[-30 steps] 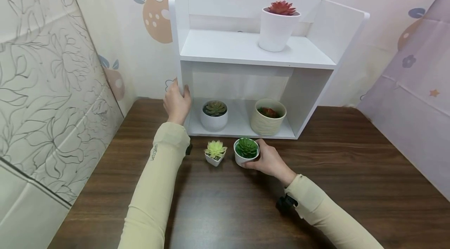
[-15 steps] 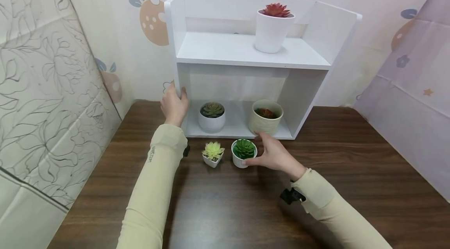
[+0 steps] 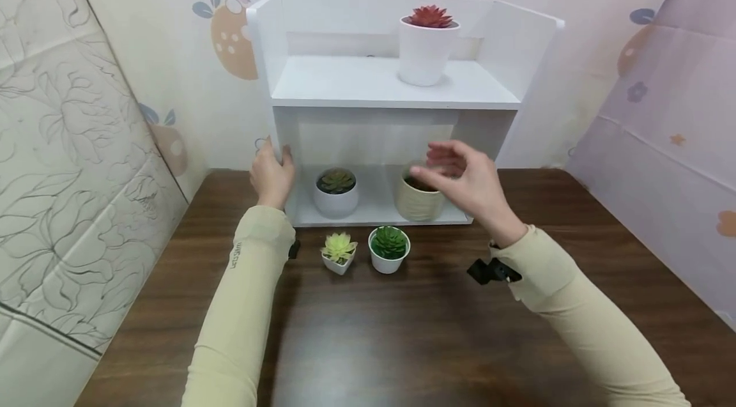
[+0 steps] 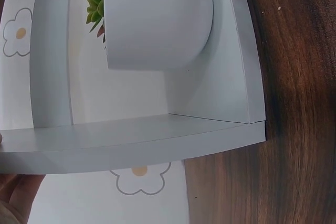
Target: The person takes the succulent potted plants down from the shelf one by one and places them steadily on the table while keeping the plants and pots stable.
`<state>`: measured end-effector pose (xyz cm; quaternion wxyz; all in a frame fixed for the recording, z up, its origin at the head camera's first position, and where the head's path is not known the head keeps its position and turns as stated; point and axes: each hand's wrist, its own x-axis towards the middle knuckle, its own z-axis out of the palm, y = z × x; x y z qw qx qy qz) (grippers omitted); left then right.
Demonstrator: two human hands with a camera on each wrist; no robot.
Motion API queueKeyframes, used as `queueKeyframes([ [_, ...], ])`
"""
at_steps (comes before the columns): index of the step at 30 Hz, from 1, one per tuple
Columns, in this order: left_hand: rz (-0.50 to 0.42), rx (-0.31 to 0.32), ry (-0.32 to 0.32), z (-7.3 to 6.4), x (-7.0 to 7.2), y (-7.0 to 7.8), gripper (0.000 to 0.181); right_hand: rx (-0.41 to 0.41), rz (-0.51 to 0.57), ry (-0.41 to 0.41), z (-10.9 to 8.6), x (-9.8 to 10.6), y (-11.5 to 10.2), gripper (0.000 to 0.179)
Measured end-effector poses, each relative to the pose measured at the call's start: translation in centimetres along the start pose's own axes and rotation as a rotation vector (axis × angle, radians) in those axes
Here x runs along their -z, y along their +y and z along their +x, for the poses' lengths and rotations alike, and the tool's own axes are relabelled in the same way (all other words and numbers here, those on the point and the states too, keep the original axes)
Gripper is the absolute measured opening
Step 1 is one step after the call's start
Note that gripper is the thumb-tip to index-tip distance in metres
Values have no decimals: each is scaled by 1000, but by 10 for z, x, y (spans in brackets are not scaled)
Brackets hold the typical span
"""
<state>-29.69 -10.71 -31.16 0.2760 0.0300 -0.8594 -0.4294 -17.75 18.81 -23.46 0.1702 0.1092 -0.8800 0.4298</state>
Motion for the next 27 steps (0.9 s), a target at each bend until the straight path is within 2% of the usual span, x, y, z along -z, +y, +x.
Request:
queueKeyframes([
  [3, -1, 13, 8, 1, 5, -5, 37, 73, 108, 131, 17, 1, -7, 45],
  [6, 12, 30, 6, 1, 8, -9, 41, 121, 191, 242, 34, 0, -13, 41],
  [8, 27, 28, 3, 1, 8, -11, 42, 118, 215, 303, 45, 0, -17, 43],
  [11, 41, 20, 0, 3, 5, -11, 41, 63, 232, 359, 62, 2, -22, 52],
  [15, 39, 19, -8, 4, 2, -6, 36, -61, 208, 368, 87, 5, -28, 69],
  [20, 41, 27, -17, 4, 0, -4, 38, -215, 120, 314, 115, 7, -35, 92],
  [27, 52, 44, -11, 3, 4, -5, 38, -307, 24, 250, 147, 3, -44, 110],
])
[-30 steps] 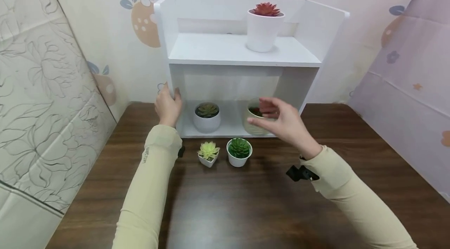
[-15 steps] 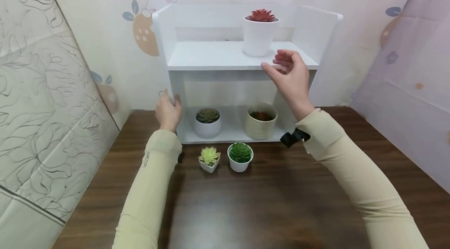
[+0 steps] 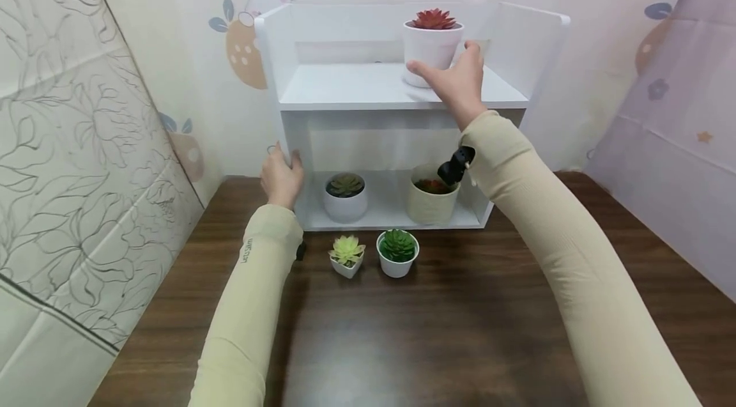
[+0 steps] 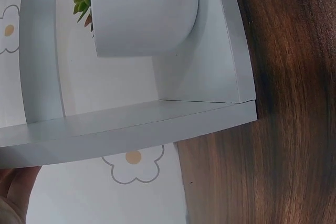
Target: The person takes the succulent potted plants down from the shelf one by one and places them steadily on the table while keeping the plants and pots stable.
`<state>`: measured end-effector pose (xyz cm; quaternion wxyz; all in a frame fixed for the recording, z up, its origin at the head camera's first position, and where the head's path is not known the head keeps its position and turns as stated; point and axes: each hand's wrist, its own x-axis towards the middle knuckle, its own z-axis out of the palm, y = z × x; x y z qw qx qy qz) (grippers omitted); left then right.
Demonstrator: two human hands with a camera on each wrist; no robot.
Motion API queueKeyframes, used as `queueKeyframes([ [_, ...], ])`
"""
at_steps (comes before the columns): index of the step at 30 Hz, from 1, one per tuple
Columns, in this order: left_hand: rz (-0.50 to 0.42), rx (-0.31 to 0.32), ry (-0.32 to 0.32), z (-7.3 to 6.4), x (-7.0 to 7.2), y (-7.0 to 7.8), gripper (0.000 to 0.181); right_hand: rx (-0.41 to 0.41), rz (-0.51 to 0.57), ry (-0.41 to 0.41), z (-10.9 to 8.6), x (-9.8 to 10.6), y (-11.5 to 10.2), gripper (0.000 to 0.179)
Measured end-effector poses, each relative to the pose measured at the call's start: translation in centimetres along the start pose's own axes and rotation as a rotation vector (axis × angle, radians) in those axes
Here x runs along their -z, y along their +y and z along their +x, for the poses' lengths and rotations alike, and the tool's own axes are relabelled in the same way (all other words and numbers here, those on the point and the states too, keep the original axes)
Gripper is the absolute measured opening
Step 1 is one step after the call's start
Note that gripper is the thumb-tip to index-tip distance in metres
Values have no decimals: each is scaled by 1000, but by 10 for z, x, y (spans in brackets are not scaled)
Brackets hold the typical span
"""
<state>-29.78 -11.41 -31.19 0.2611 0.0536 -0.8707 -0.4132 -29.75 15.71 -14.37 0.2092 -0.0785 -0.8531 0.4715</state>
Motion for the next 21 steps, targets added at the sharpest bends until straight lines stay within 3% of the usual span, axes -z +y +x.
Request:
queueKeyframes([
  [11, -4, -5, 14, 0, 12, -5, 35, -81, -19, -19, 14, -12, -14, 107],
  [21, -4, -7, 3, 0, 17, -5, 37, -41, -94, 3, 16, -16, -16, 97],
])
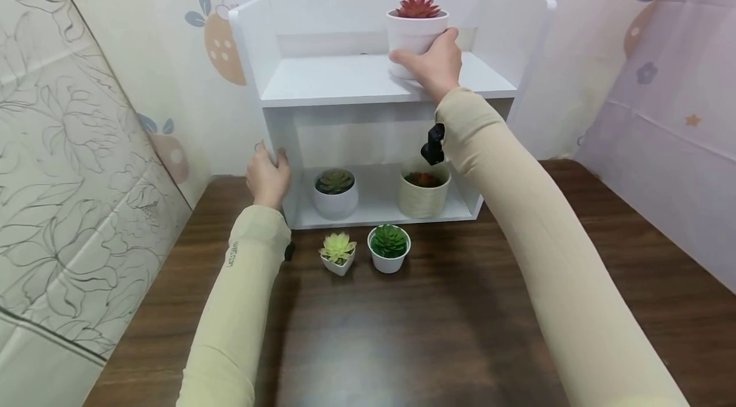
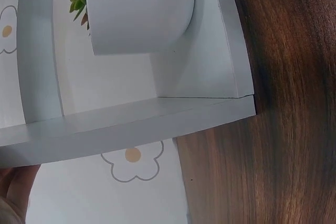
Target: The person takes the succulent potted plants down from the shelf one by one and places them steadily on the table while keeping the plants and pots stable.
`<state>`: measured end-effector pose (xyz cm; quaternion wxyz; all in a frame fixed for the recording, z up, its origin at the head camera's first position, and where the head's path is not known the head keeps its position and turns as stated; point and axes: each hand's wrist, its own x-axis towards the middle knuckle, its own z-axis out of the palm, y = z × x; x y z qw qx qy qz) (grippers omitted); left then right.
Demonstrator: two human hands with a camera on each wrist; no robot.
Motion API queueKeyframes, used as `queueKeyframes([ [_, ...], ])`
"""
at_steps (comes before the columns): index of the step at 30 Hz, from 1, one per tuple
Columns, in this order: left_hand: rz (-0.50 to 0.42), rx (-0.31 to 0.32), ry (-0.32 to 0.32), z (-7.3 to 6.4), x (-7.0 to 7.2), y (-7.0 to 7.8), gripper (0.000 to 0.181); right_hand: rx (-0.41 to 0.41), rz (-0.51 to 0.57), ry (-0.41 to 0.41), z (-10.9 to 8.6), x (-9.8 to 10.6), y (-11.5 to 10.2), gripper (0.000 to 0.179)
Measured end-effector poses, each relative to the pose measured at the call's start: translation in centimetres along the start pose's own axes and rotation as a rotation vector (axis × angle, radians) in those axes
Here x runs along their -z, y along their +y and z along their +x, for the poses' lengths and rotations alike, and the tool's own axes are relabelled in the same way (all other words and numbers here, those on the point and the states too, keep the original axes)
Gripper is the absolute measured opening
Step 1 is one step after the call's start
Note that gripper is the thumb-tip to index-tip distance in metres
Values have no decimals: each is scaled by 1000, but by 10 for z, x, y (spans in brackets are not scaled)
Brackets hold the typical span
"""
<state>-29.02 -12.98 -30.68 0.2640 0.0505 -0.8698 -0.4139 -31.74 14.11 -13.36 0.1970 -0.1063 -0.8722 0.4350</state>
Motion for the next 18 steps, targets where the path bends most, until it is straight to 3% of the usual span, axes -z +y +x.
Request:
queueKeyframes([
  [8, 0, 2, -18, 0, -3, -2, 39, -4, -33, 18, -3, 1, 4, 96],
  [18, 21, -7, -6, 2, -1, 0, 40, 41, -8, 16, -20, 21, 15, 96],
])
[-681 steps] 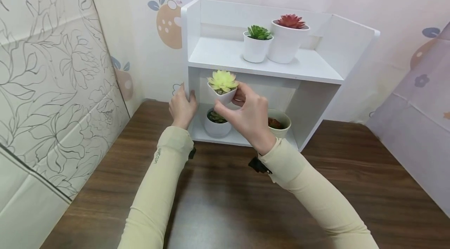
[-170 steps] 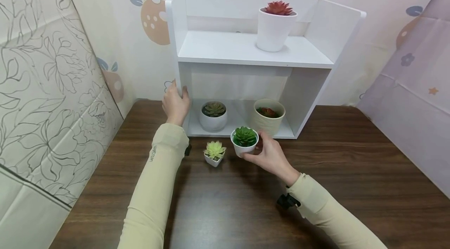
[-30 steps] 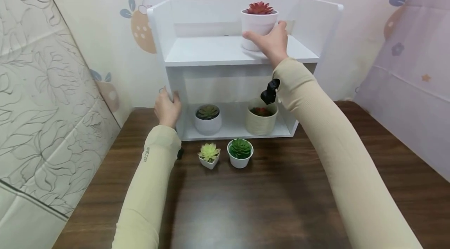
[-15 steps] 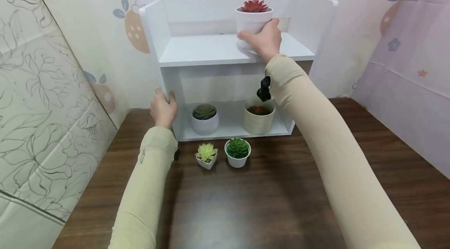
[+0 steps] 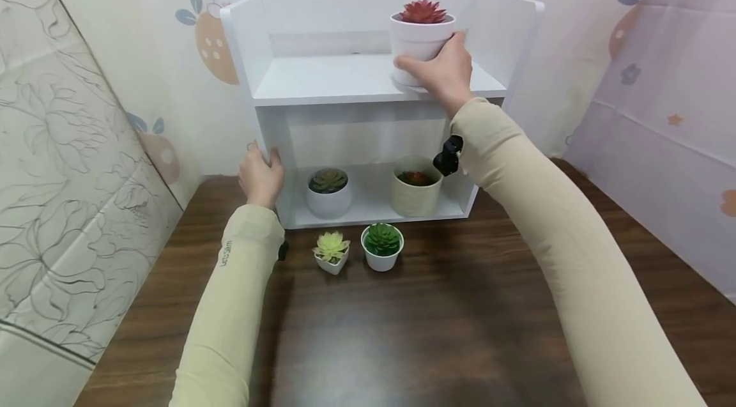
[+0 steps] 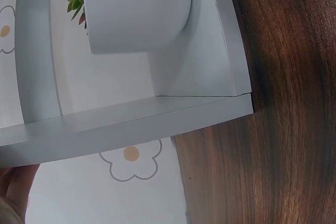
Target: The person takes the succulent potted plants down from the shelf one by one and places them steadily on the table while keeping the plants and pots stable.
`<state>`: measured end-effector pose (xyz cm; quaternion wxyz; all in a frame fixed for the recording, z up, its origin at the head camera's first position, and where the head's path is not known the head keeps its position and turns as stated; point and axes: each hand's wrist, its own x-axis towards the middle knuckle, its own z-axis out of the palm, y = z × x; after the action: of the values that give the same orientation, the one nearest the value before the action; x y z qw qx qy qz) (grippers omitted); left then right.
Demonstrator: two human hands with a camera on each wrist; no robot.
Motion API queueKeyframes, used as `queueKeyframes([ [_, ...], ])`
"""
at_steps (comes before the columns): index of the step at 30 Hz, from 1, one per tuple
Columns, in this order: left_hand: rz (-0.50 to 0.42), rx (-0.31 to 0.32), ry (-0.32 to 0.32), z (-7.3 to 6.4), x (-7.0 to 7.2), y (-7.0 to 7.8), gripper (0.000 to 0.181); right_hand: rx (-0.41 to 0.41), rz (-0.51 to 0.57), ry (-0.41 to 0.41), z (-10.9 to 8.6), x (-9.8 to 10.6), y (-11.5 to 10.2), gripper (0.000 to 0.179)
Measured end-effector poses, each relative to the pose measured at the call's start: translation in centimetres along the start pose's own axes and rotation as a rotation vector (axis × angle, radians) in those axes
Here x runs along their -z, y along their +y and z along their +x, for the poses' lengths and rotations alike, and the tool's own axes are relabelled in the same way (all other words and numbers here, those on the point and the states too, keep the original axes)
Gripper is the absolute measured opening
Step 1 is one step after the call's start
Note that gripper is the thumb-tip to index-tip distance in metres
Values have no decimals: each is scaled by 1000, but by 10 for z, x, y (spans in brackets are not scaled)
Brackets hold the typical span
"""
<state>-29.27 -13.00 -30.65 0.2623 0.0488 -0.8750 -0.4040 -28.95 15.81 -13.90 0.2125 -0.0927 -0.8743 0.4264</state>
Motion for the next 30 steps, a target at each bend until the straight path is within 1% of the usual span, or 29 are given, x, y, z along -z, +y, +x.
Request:
queueKeyframes([
  [5, -7, -8, -5, 3, 3, -1, 39, 0, 18, -16, -9, 11, 3, 97],
  [12, -16, -4, -27, 2, 3, -1, 38, 28, -11, -29, -22, 26, 10, 97],
  [16, -17, -2, -37, 2, 2, 1, 39, 38, 19, -26, -31, 37, 14, 95],
  [19, -20, -13, -39, 4, 2, 2, 39, 56, 55, -33, -40, 44, 18, 95],
  [22, -22, -26, -41, 4, 0, 2, 39, 99, 74, -43, -51, 50, 24, 95],
  [25, -20, -20, -44, 5, -1, 1, 38, 156, 97, -50, -63, 53, 33, 94],
  [27, -20, -10, -50, 5, -1, 0, 39, 207, 113, -55, -70, 54, 41, 93],
  [30, -24, -3, -58, 5, -1, 1, 40, 304, 169, -93, -80, 52, 57, 93],
])
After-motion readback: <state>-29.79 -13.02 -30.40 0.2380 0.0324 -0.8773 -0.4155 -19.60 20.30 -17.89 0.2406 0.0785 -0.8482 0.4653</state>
